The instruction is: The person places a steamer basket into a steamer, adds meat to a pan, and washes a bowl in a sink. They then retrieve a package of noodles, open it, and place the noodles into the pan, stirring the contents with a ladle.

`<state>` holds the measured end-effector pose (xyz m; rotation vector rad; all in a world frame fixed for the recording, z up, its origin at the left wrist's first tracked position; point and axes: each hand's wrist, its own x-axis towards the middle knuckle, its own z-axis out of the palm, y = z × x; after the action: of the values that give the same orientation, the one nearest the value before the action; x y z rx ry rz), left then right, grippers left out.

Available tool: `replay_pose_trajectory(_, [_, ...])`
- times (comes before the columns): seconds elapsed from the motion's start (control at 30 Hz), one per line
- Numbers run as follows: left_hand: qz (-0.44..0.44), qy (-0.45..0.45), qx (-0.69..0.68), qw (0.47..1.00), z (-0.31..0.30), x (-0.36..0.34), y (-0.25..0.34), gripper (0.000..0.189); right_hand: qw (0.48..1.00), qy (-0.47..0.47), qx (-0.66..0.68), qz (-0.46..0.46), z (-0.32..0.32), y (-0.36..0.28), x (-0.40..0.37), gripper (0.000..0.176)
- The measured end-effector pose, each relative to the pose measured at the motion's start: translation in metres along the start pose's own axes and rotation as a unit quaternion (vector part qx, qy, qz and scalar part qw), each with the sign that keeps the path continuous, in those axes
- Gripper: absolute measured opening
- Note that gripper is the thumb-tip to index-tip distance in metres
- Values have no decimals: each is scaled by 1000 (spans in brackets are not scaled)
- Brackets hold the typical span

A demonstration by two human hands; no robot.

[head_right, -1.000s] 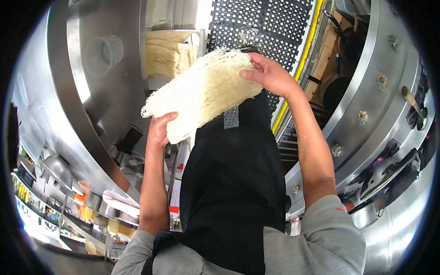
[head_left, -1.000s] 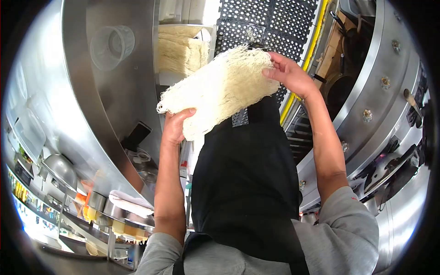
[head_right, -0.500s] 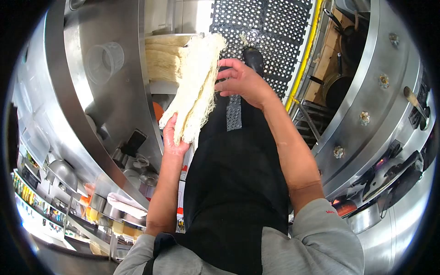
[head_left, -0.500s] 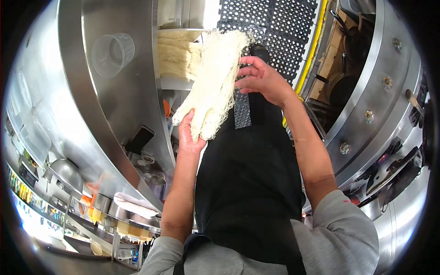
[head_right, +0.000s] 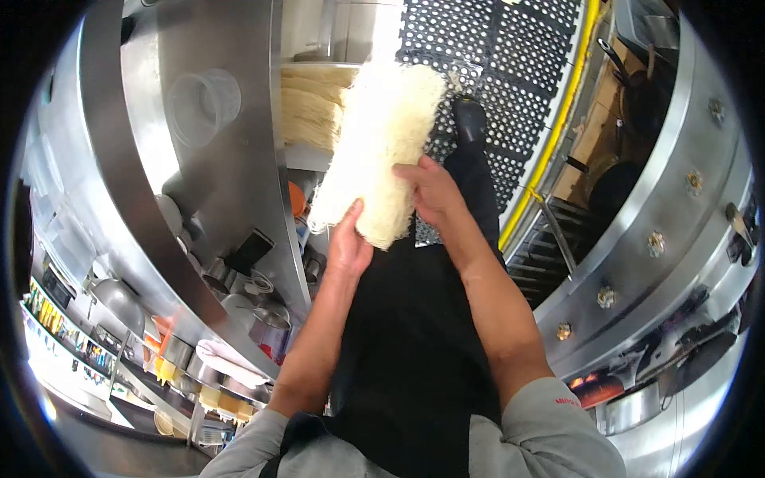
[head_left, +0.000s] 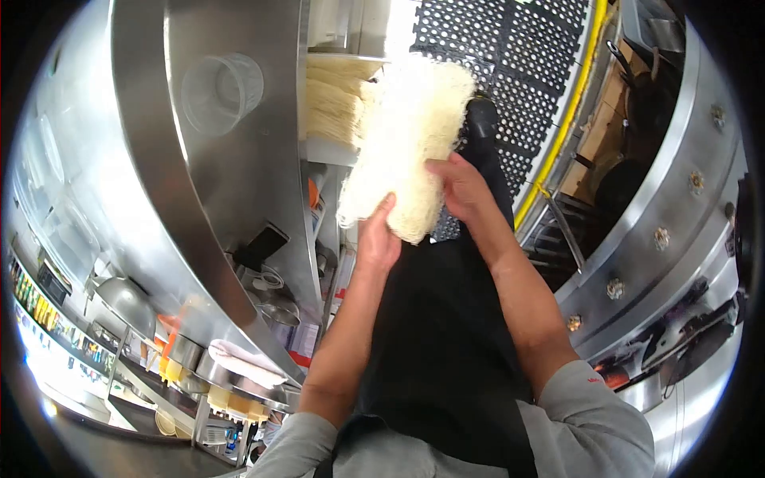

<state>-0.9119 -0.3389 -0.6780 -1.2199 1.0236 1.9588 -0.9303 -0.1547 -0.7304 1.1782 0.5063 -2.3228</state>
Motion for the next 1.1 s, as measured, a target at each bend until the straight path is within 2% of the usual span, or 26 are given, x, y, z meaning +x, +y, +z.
replay_pose_trajectory(0.07, [-8,-67,141,988,-16,5,-3,58,997,-46,57,-28,-17,-10,18,60])
replay_pose_trajectory(0.1, [-1,-158,277,948,-31,15,4,73,994,-59,88,-32,-29,-20,25,62])
replay_pose_trajectory(0.13, [-108,-117,357,921,-38,19,24,101,995,-57,77,-24,-45,-29,37,61])
replay_pose_trajectory(0.2, [-70,-106,438,890,-65,52,40,89,994,-45,95,-13,-72,-40,61,60])
replay_pose_trajectory(0.23, [15,-53,517,854,-69,71,49,87,991,-62,119,18,-90,-39,79,62])
replay_pose_trajectory(0.27, [98,0,587,803,-68,92,59,85,987,-85,132,22,-97,-35,93,62])
replay_pose_trajectory(0.3, [164,99,677,711,-66,114,65,82,983,-106,146,27,-101,-30,105,62])
replay_pose_trajectory(0.33, [225,191,747,595,-63,134,72,80,978,-126,161,30,-103,-25,114,62])
replay_pose_trajectory(0.4, [297,213,667,649,-32,159,96,80,977,-134,165,33,-99,-12,132,59])
replay_pose_trajectory(0.5, [226,294,586,721,-17,196,121,81,979,-137,144,38,-94,-5,149,55])
replay_pose_trajectory(0.63, [245,417,600,637,-39,249,119,86,974,-141,168,60,-94,-9,146,55])
replay_pose_trajectory(0.73, [231,394,551,698,-22,239,125,89,962,-184,186,76,-92,-10,150,55])
replay_pose_trajectory(0.8, [242,401,549,692,-23,238,124,87,926,-285,212,127,-91,8,181,56])
replay_pose_trajectory(0.83, [250,404,548,689,-23,240,122,86,923,-276,231,135,-87,26,203,57])
replay_pose_trajectory(0.87, [251,399,547,692,-29,240,121,86,919,-267,252,144,-79,40,222,58])
replay_pose_trajectory(0.97, [246,311,523,754,-58,233,119,85,949,-182,229,121,-17,26,201,56])
replay_pose_trajectory(1.03, [226,198,486,821,-75,228,115,85,945,-200,235,107,-33,29,182,56])
replay_pose_trajectory(1.1, [210,92,432,873,-82,215,101,85,952,-207,219,56,-45,-4,146,55])
